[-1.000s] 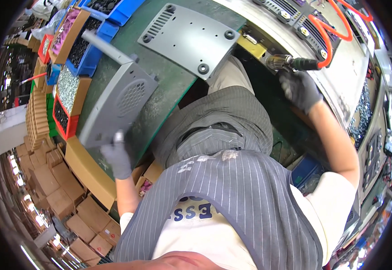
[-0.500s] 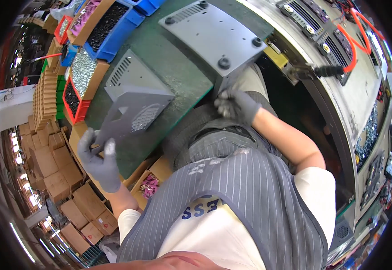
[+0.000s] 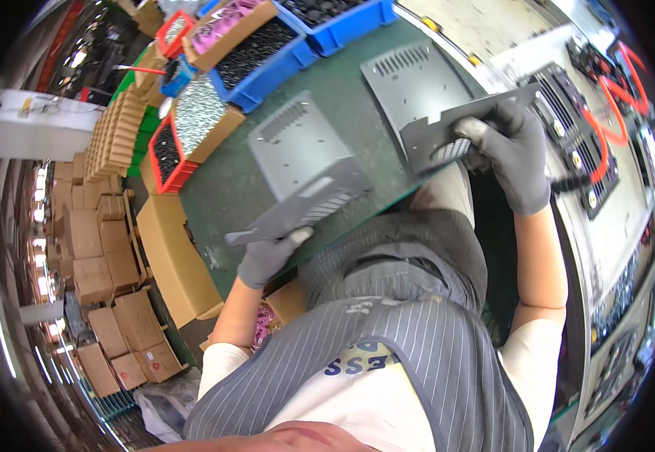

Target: Assembling a metal electronic housing using a power screwdriver to secure components and panels.

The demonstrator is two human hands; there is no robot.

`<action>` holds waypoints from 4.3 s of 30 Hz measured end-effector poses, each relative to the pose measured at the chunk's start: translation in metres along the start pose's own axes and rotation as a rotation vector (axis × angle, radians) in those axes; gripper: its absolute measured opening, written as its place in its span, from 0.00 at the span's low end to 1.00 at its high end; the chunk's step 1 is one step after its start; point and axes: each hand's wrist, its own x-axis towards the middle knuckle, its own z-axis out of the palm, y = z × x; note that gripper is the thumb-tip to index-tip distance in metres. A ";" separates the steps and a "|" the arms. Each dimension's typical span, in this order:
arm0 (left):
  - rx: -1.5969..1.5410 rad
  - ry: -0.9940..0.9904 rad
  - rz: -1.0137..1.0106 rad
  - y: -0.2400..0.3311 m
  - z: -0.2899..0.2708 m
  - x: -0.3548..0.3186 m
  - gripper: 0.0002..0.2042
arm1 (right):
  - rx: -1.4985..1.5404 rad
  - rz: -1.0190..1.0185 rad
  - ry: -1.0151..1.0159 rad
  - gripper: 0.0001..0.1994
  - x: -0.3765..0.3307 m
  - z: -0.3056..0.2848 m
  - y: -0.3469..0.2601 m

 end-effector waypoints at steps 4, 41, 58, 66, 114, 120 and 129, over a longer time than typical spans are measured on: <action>0.023 -0.083 -0.002 -0.007 -0.002 0.024 0.17 | 0.061 0.109 -0.229 0.08 0.017 0.008 -0.007; 0.655 0.088 -0.037 -0.137 -0.159 0.432 0.19 | 0.189 0.126 0.398 0.11 -0.003 -0.017 0.151; -0.099 -0.279 -0.022 0.117 -0.037 0.333 0.11 | -0.175 0.184 -0.249 0.14 -0.084 -0.104 0.053; 0.200 -0.420 0.069 0.207 0.064 0.347 0.19 | -0.430 0.356 0.911 0.11 -0.254 -0.297 0.025; 0.936 -0.824 0.911 0.297 0.263 0.351 0.11 | -0.447 0.114 0.487 0.16 -0.052 -0.294 0.035; 1.100 -0.737 0.947 0.279 0.277 0.352 0.12 | -0.730 -0.062 0.084 0.15 0.009 -0.260 0.061; 0.904 -0.798 0.875 0.279 0.267 0.350 0.12 | -0.902 0.129 -0.187 0.08 0.045 -0.243 0.070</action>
